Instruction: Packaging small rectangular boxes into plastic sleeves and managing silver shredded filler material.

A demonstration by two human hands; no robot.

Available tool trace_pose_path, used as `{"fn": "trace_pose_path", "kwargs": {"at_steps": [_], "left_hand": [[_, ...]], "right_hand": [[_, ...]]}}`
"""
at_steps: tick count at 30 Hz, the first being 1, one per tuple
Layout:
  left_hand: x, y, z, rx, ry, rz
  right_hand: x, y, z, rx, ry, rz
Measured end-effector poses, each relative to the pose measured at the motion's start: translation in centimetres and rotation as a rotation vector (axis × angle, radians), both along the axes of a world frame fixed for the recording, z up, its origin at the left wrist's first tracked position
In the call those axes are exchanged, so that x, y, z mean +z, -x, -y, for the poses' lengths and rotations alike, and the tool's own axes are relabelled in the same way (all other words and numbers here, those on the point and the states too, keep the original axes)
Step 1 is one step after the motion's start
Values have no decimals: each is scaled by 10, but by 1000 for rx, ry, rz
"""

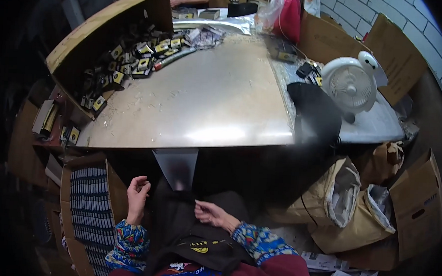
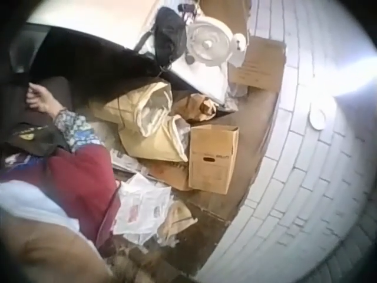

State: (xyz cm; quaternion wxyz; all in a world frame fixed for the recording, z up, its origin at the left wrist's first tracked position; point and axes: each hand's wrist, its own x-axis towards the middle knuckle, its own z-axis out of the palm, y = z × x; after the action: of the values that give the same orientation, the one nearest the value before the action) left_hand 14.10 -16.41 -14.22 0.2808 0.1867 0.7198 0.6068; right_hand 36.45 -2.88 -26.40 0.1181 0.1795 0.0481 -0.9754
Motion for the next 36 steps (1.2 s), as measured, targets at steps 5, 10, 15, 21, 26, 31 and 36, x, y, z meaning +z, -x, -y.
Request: {"fn": "trace_pose_path", "kwargs": {"at_steps": [5, 10, 15, 21, 26, 31, 36], "left_hand": [[31, 60, -50, -159, -9, -414], [46, 142, -119, 65, 460, -1083], [25, 225, -130, 269, 742, -937], [33, 213, -187, -19, 524, -841], [29, 217, -245, -86, 139, -649], [28, 217, -258, -50, -16, -564], [22, 216, -257, -96, 168, -811]], "right_hand": [[135, 22, -53, 23, -241, -163], [227, 114, -151, -518, -1519, 30], [212, 141, -232, -491, -2182, 155], [192, 238, -277, -222, -2582, -267], [174, 360, -336, -175, -3209, -316], [169, 387, -377, -75, -3314, -220], [172, 370, -367, 19, -3369, -247]]}}
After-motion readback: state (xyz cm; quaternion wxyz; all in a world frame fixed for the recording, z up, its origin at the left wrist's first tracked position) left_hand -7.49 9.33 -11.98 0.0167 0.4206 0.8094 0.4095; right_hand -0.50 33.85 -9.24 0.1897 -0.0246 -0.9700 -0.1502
